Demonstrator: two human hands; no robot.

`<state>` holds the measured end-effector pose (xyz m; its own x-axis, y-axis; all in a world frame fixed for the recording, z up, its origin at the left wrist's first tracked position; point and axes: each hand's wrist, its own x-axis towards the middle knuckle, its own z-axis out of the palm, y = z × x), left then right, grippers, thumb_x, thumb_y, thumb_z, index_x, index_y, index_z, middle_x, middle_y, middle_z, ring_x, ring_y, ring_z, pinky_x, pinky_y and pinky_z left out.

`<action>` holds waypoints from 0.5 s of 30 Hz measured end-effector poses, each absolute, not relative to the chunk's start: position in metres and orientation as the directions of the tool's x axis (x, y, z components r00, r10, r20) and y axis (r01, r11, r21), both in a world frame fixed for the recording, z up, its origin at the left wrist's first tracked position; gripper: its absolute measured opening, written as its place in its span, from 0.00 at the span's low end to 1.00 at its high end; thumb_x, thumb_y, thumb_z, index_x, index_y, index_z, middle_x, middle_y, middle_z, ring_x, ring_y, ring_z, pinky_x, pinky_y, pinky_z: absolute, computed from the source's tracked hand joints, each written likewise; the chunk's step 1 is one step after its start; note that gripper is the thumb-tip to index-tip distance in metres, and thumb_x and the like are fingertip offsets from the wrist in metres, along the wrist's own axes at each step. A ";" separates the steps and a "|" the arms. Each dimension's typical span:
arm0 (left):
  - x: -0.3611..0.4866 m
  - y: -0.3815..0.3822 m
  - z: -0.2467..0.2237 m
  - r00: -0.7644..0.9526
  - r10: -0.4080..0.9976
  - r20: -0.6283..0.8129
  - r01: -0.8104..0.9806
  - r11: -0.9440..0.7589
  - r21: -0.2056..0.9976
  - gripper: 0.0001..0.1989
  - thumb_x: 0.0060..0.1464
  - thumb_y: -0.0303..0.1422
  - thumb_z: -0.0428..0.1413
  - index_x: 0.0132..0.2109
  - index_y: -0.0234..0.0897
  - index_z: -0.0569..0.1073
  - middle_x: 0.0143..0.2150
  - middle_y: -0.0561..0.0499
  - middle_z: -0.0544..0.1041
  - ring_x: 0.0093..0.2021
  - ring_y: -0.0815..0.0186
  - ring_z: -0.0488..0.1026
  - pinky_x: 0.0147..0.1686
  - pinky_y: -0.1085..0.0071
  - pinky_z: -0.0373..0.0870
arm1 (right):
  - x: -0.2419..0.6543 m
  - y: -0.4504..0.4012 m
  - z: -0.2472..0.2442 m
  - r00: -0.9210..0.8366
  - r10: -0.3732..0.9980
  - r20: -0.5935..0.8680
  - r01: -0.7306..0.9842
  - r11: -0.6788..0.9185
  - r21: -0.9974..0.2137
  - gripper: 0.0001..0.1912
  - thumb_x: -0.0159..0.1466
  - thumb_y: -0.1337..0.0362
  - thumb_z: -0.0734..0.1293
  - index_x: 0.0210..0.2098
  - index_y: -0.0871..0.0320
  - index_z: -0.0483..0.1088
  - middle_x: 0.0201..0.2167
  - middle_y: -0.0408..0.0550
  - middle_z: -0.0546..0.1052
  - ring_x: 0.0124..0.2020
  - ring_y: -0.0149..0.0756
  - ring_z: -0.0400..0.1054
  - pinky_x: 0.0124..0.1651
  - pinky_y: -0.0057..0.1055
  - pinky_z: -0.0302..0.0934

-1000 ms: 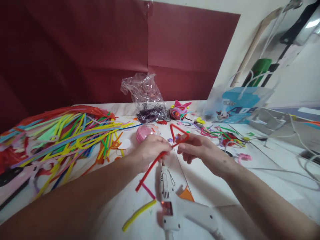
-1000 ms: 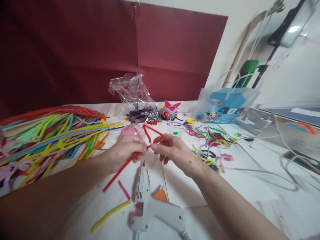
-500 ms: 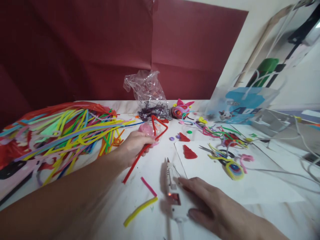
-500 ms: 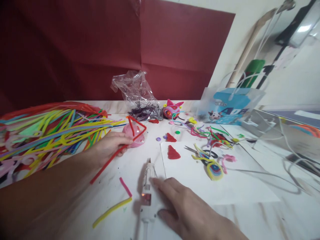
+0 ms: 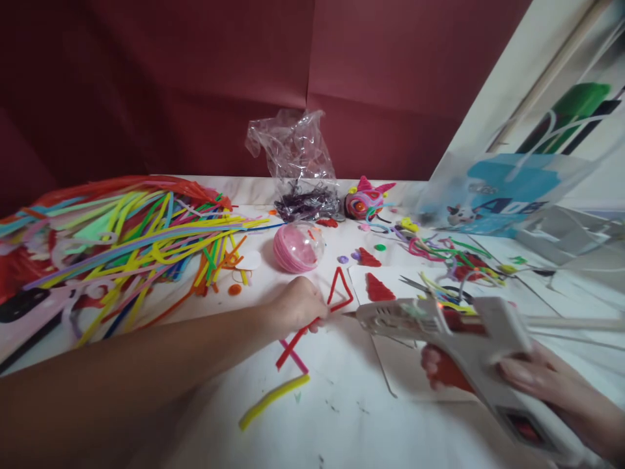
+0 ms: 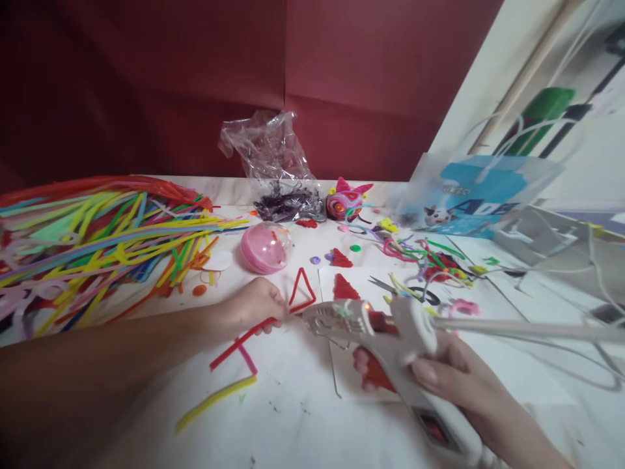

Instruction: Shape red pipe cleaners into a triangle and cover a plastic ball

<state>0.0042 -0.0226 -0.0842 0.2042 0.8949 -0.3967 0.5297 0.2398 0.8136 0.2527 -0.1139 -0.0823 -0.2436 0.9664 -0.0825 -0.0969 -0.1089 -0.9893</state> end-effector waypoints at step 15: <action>0.004 -0.024 -0.086 0.227 0.847 -0.481 0.568 0.286 0.772 0.06 0.38 0.19 0.50 0.25 0.32 0.66 0.14 0.56 0.66 0.16 0.69 0.67 0.16 0.75 0.62 | 0.220 -0.089 -0.076 -0.277 0.939 -0.204 -0.291 -0.285 -0.913 0.11 0.49 0.62 0.76 0.24 0.61 0.72 0.30 0.51 0.71 0.33 0.45 0.67 0.29 0.25 0.67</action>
<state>0.0036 -0.0241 -0.0856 0.2269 0.8470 -0.4807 0.5680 0.2859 0.7718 0.2196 -0.0890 -0.0761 -0.2768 0.9390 -0.2043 -0.2908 -0.2845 -0.9135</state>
